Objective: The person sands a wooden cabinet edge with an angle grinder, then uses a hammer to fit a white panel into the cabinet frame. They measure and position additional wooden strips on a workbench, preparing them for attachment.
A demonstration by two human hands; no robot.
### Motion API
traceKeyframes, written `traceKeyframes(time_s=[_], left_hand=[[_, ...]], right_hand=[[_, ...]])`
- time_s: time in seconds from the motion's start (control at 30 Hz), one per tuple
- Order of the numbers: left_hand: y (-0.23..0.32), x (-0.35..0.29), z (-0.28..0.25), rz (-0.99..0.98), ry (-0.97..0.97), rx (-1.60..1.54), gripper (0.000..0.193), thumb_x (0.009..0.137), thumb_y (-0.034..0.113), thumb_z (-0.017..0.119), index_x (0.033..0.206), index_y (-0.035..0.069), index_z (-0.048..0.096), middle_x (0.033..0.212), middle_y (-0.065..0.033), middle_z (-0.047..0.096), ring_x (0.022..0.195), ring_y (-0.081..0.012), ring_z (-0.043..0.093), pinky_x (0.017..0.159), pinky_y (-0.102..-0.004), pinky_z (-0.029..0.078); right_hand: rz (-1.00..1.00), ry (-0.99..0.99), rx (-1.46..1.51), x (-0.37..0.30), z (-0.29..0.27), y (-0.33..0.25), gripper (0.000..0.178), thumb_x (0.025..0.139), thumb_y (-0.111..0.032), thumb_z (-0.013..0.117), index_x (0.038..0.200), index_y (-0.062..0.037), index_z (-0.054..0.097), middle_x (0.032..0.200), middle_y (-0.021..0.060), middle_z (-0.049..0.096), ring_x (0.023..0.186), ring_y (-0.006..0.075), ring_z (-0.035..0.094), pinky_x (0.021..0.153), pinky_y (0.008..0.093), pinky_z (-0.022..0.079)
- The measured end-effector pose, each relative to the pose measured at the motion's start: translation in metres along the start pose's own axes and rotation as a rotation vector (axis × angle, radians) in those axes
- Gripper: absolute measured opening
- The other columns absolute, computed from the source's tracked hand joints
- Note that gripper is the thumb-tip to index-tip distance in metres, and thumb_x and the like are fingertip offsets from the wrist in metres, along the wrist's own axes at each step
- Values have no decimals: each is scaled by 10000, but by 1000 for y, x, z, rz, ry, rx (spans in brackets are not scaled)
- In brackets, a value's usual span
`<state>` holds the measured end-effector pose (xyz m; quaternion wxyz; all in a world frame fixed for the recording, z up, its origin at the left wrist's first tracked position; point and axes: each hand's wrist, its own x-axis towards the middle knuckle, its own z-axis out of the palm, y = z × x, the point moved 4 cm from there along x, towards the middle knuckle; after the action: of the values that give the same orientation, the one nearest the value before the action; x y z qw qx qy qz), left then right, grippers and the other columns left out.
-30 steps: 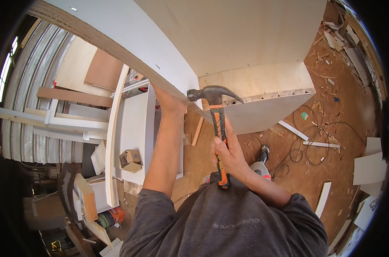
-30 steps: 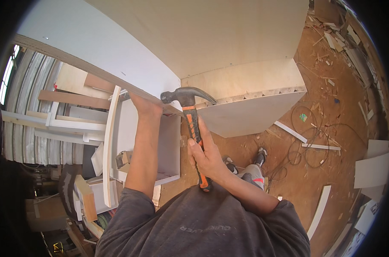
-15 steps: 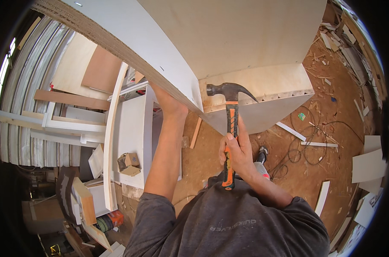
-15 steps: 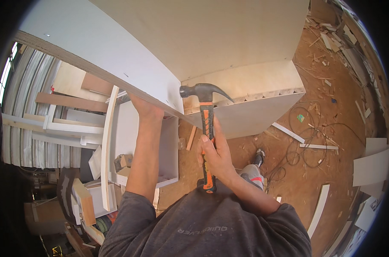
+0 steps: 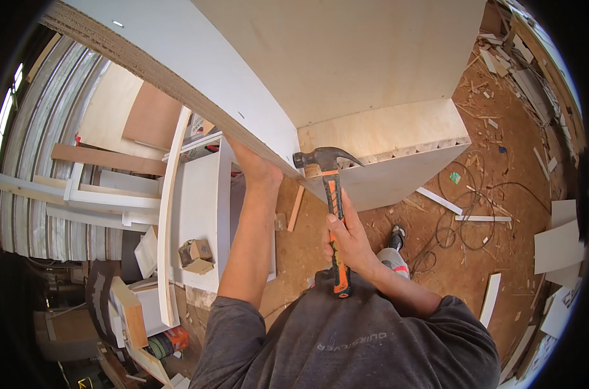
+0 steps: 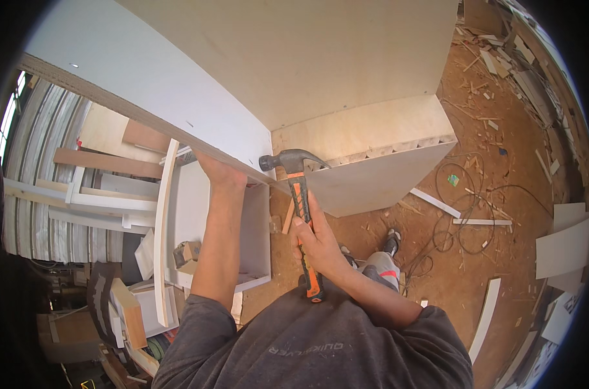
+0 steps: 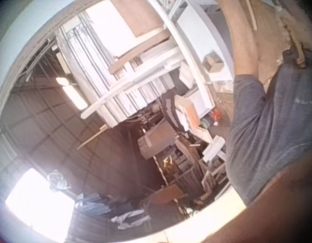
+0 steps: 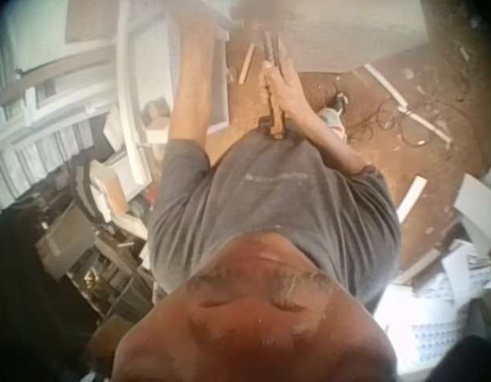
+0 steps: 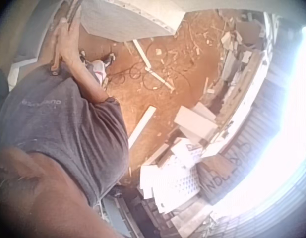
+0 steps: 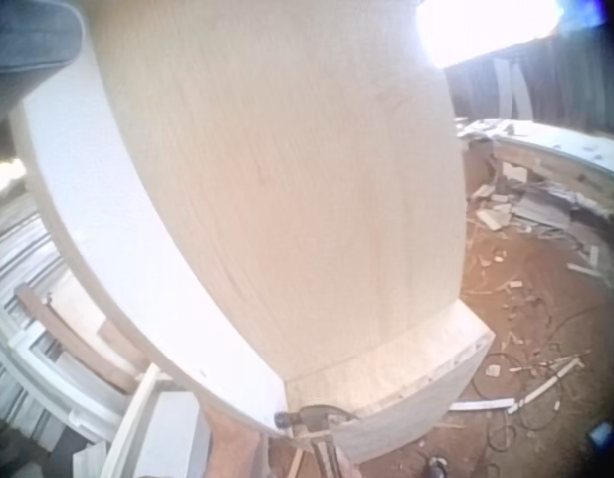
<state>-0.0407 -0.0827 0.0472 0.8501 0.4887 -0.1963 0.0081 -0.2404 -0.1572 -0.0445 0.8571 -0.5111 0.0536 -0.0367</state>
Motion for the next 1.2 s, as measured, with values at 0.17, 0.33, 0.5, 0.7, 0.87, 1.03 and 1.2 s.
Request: traceKeyframes(time_s=[0.17, 0.33, 0.5, 0.7, 0.87, 1.03, 1.2], left_hand=[[3, -3, 1, 12, 8, 2, 506, 1010, 447, 386, 1407, 141, 323, 1329, -32, 455, 1228, -168, 476, 991, -338, 457], [-2, -3, 1, -3, 1, 16, 489, 1009, 434, 395, 1389, 129, 347, 1297, -30, 482, 1197, -166, 506, 957, -323, 479], [2, -10, 2, 44, 8, 105, 480, 1009, 422, 395, 1374, 111, 369, 1279, -37, 497, 1177, -173, 520, 942, -327, 485], [-7, -9, 1, -157, 98, -96, 496, 1007, 433, 398, 1371, 96, 378, 1280, -49, 504, 1168, -182, 526, 947, -341, 479], [3, -1, 5, -69, 33, -100, 557, 1010, 471, 382, 1433, 114, 320, 1353, -53, 475, 1217, -182, 493, 1009, -351, 426], [39, -2, 0, -163, 43, 45, 627, 1017, 538, 283, 1435, 74, 339, 1342, -79, 500, 1222, -198, 500, 1015, -348, 426], [130, 29, 69, 23, -86, 33, 697, 993, 606, 249, 1427, 70, 350, 1314, -99, 517, 1171, -186, 537, 954, -317, 480]], right_hand=[[-84, 106, 82, 3, -4, -5, 612, 1018, -110, 353, 1538, -148, 32, 656, 62, 484, 462, 123, 472, 461, 268, 444], [-72, 8, 32, 5, 5, -4, 621, 1006, -85, 366, 1535, -94, 40, 662, 45, 476, 459, 105, 461, 471, 264, 440], [-75, 140, 91, 8, -14, -14, 620, 1008, -98, 371, 1536, -99, 45, 637, 31, 473, 454, 110, 455, 477, 261, 440], [70, 123, 48, 13, -7, -1, 599, 1020, -125, 365, 1534, -143, 59, 650, 48, 484, 471, 130, 480, 463, 270, 446], [96, 24, 106, 11, -1, -21, 589, 1020, -137, 363, 1529, -251, 90, 701, 75, 506, 503, 144, 512, 463, 296, 474], [-27, -83, 22, 16, 18, -77, 583, 1019, -133, 360, 1526, -229, 89, 712, 79, 508, 501, 154, 512, 466, 307, 483], [-231, -135, -130, 11, 17, -143, 587, 1020, -132, 353, 1528, -204, 70, 708, 76, 505, 501, 144, 512, 466, 303, 483]])
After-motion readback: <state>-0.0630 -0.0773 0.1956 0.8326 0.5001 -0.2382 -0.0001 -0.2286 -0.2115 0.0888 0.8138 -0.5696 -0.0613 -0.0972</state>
